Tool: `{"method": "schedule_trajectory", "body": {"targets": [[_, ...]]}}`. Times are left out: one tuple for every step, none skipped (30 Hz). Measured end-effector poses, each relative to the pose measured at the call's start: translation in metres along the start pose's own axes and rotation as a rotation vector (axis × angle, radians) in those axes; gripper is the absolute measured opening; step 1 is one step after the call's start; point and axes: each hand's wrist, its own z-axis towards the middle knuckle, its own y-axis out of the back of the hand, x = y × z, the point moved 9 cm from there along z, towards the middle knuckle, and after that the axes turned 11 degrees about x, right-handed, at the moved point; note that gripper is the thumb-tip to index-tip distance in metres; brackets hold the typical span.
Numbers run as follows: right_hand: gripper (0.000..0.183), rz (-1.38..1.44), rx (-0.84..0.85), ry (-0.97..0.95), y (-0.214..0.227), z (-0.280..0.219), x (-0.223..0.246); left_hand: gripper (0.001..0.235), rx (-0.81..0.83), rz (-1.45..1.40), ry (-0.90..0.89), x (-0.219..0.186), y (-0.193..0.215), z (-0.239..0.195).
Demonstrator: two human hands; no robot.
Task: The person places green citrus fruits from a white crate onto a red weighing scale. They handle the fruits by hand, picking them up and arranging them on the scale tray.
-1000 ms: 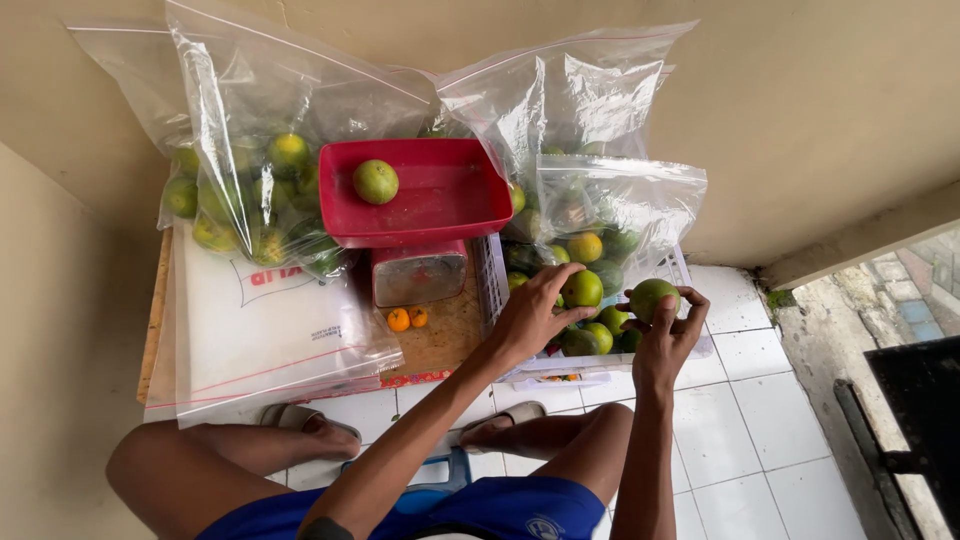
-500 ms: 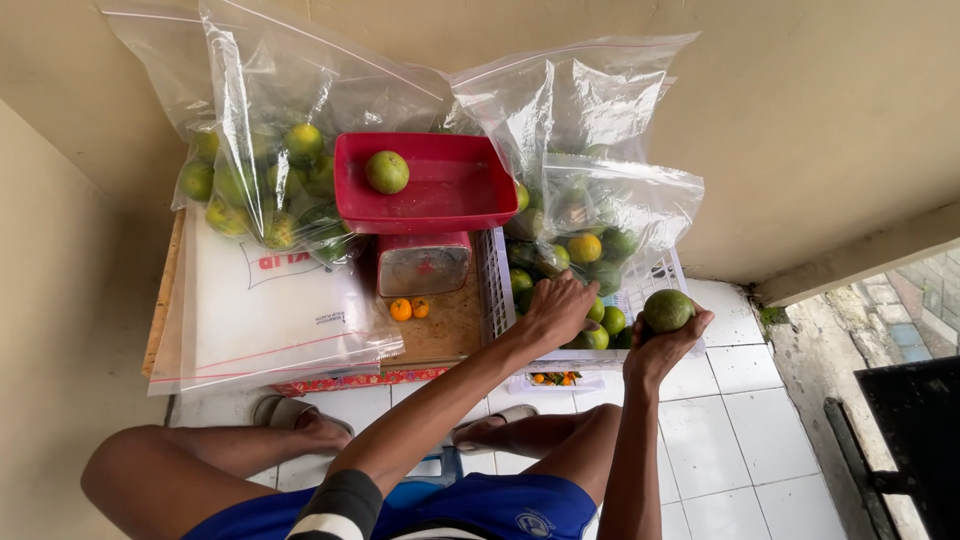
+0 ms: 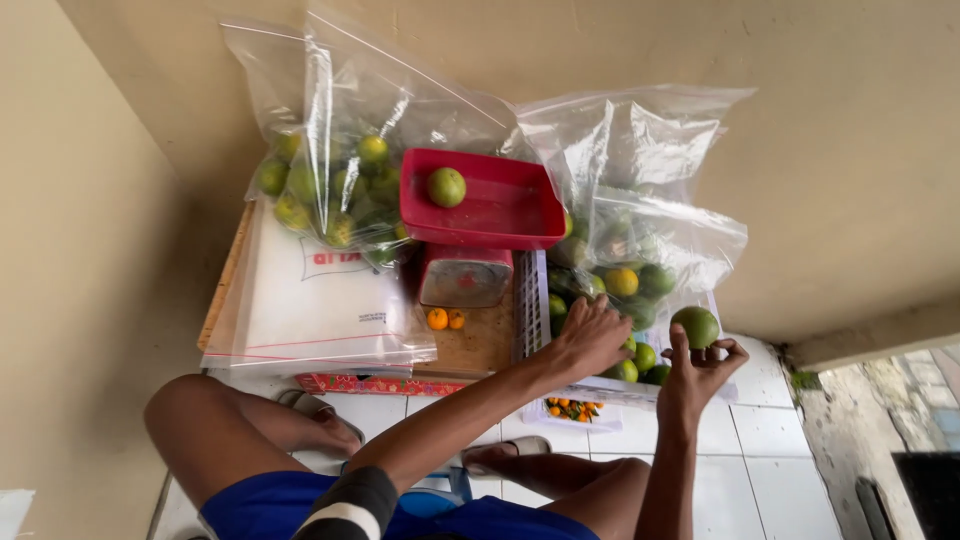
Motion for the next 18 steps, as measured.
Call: {"method": "schedule_trajectory", "body": {"targets": [[0.060,-0.028,0.020,0.000,-0.004,-0.001,0.007,0.048,-0.047,-0.033,-0.064,-0.009,0.023,-0.015],[0.060,-0.019,0.029,0.007,-0.006,0.001,0.015,0.048,-0.056,-0.024,-0.055,-0.009,0.052,-0.036],[0.060,-0.022,0.046,-0.044,-0.008,0.003,0.017,0.050,-0.059,-0.125,-0.074,-0.010,0.081,-0.057],[0.063,-0.026,0.062,-0.097,-0.010,0.003,0.018,0.053,-0.060,-0.227,-0.094,-0.011,0.108,-0.079],[0.063,-0.019,0.071,-0.092,-0.012,0.006,0.020,0.053,-0.068,-0.221,-0.086,-0.001,0.126,-0.093],[0.063,-0.053,0.093,-0.091,-0.012,0.008,0.022,0.053,-0.059,-0.294,-0.090,0.006,0.141,-0.110],[0.063,-0.086,0.115,-0.089,-0.013,0.009,0.023,0.053,-0.052,-0.369,-0.094,0.014,0.156,-0.126],[0.063,-0.087,0.134,-0.094,-0.015,0.010,0.028,0.053,-0.059,-0.375,-0.077,0.027,0.164,-0.142],[0.055,-0.128,0.147,-0.089,-0.016,0.011,0.034,0.045,-0.199,-0.418,-0.124,0.038,0.184,-0.162],[0.054,-0.165,0.160,-0.081,-0.019,0.014,0.041,0.037,-0.340,-0.453,-0.172,0.049,0.206,-0.183],[0.054,-0.162,0.177,-0.082,-0.024,0.016,0.045,0.037,-0.348,-0.452,-0.156,0.063,0.213,-0.203],[0.034,-0.148,0.208,-0.091,-0.031,0.020,0.048,0.031,-0.423,-0.636,-0.133,0.085,0.223,-0.223],[0.026,-0.133,0.239,-0.100,-0.037,0.024,0.051,0.025,-0.499,-0.819,-0.111,0.107,0.231,-0.244],[0.026,-0.127,0.246,-0.093,-0.043,0.029,0.053,0.025,-0.508,-0.811,-0.109,0.117,0.233,-0.262],[0.045,-0.145,0.342,-0.090,-0.057,0.034,0.054,0.025,-0.612,-0.804,0.065,0.140,0.235,-0.285],[0.065,-0.163,0.438,-0.091,-0.070,0.035,0.054,0.026,-0.711,-0.792,0.244,0.162,0.235,-0.314],[0.065,-0.156,0.445,-0.088,-0.086,0.041,0.065,0.026,-0.717,-0.785,0.248,0.161,0.238,-0.324],[0.057,-0.268,0.499,-0.048,-0.105,0.044,0.078,0.024,-0.750,-0.806,0.357,0.168,0.239,-0.341]]}}
